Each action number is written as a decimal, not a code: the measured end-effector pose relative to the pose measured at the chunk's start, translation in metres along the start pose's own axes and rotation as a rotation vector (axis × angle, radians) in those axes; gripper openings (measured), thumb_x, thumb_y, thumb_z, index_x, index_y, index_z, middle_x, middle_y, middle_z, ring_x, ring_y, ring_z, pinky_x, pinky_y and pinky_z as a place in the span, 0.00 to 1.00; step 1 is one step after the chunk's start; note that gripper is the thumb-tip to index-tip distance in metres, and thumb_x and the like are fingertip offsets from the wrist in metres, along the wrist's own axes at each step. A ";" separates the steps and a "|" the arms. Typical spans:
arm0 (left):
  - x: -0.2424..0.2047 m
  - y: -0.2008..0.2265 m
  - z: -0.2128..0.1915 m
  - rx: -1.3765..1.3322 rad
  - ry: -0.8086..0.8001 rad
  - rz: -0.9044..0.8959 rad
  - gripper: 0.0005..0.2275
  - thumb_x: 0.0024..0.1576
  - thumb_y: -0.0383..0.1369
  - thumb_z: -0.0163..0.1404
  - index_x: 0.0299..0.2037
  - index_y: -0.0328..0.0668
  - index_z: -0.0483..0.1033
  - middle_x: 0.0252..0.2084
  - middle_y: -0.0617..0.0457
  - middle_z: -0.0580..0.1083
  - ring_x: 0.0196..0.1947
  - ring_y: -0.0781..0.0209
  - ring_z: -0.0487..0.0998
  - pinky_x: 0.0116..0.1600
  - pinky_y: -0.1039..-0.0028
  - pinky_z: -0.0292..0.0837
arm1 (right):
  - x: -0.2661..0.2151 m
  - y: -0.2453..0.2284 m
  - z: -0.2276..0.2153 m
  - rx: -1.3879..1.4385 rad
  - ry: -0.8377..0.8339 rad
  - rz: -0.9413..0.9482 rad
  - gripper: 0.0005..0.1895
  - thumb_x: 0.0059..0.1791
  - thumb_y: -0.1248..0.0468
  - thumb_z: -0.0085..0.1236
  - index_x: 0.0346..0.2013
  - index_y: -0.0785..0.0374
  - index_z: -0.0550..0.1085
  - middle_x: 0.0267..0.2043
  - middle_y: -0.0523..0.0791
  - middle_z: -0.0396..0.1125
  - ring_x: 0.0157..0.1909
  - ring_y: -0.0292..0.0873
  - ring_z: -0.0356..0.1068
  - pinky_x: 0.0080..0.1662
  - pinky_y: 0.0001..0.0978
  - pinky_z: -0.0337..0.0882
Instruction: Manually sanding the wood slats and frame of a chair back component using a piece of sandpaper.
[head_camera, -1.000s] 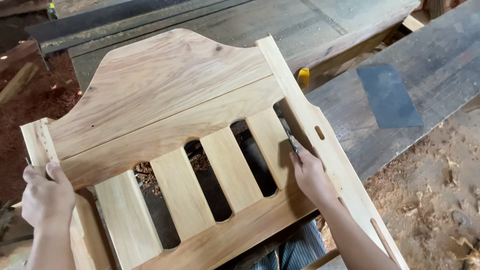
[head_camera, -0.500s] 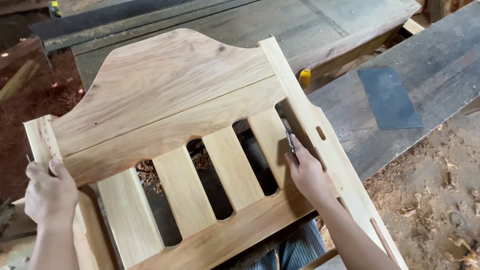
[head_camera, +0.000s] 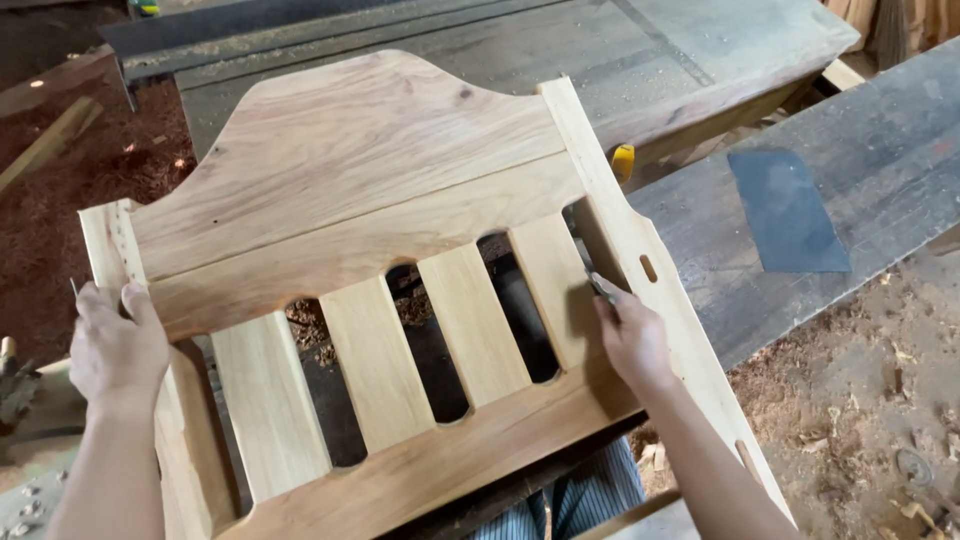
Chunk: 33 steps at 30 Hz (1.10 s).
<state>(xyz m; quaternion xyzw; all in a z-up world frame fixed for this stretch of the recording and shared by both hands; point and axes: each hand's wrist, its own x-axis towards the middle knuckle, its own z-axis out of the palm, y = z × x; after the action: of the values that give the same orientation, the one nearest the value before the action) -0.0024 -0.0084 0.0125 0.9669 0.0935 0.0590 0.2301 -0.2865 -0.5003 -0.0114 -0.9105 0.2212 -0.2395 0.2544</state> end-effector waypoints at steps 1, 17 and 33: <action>0.002 -0.010 0.009 0.008 -0.004 -0.002 0.26 0.72 0.47 0.36 0.72 0.32 0.58 0.62 0.25 0.71 0.61 0.29 0.72 0.62 0.45 0.66 | -0.007 0.001 -0.008 0.002 -0.007 0.006 0.17 0.53 0.63 0.56 0.55 0.63 0.77 0.40 0.57 0.74 0.40 0.57 0.75 0.43 0.43 0.74; -0.294 0.203 0.130 -0.068 -0.456 1.591 0.29 0.62 0.46 0.39 0.71 0.38 0.59 0.76 0.42 0.55 0.79 0.47 0.45 0.80 0.56 0.31 | -0.071 0.100 -0.064 1.084 0.847 0.343 0.11 0.60 0.66 0.49 0.57 0.65 0.64 0.54 0.51 0.68 0.50 0.48 0.75 0.48 0.43 0.81; -0.306 0.312 0.111 0.419 -0.616 1.512 0.33 0.66 0.57 0.26 0.66 0.37 0.66 0.75 0.41 0.55 0.79 0.39 0.39 0.78 0.47 0.29 | -0.073 0.093 -0.065 1.039 0.756 0.305 0.19 0.56 0.70 0.52 0.60 0.63 0.58 0.55 0.50 0.65 0.47 0.42 0.73 0.46 0.37 0.81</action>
<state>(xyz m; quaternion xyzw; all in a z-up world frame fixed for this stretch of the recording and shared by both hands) -0.2358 -0.3941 0.0347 0.7647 -0.6371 -0.0877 -0.0402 -0.4056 -0.5567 -0.0387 -0.4808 0.2774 -0.5796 0.5966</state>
